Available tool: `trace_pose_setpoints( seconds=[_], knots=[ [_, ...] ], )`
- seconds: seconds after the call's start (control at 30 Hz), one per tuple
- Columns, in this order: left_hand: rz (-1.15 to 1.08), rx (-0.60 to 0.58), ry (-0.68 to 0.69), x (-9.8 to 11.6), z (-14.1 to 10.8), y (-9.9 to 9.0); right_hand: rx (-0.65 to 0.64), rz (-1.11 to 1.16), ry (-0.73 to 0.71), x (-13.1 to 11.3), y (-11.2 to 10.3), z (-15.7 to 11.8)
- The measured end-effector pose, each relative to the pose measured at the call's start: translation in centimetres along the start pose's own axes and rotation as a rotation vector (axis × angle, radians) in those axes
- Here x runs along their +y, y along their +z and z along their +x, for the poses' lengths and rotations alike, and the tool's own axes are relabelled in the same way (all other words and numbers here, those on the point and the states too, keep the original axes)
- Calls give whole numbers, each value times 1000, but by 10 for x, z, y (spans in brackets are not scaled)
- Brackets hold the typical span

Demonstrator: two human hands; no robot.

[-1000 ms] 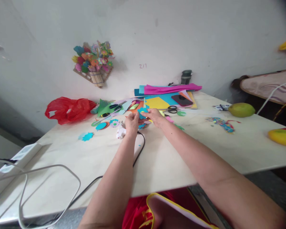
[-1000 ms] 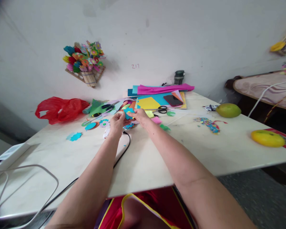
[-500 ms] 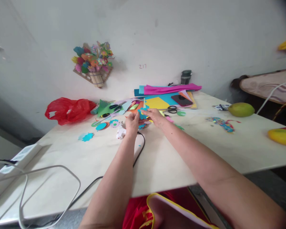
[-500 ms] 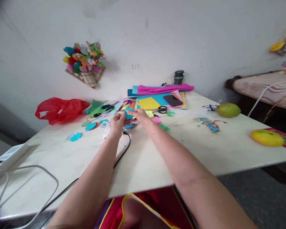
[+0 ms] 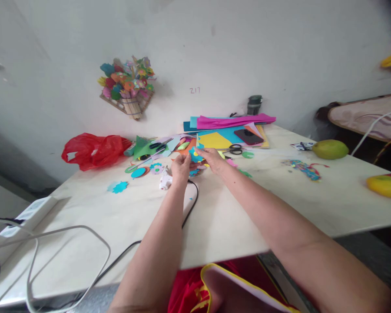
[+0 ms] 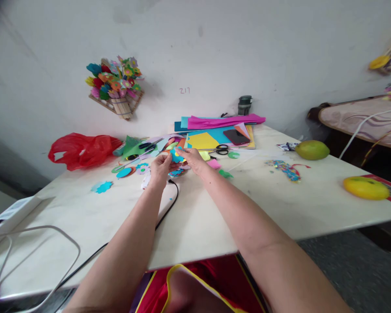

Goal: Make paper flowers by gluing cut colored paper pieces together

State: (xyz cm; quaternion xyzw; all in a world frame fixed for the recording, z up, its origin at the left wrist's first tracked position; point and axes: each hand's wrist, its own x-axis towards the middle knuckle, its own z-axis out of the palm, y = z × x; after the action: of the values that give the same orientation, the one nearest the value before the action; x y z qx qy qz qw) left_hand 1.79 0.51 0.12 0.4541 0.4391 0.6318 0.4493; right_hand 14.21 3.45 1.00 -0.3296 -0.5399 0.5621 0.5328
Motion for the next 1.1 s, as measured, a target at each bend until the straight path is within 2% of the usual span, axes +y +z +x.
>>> trace_pose_setpoints(
  seconds=[0.3, 0.47, 0.73, 0.9, 1.1],
  knots=[
    [18, 0, 7, -1, -1, -1, -45, -14, 15, 1, 0, 1],
    [33, -19, 12, -3, 0, -1, 10, -11, 29, -1, 2, 1],
    [36, 28, 15, 2, -2, 0, -42, -6, 22, 1, 0, 1],
    [-5, 52, -8, 4, -3, 0, -18, 45, -7, -1, -2, -2],
    [15, 55, -13, 1, -2, 1, -23, -5, 7, 0, -3, -1]
  ],
)
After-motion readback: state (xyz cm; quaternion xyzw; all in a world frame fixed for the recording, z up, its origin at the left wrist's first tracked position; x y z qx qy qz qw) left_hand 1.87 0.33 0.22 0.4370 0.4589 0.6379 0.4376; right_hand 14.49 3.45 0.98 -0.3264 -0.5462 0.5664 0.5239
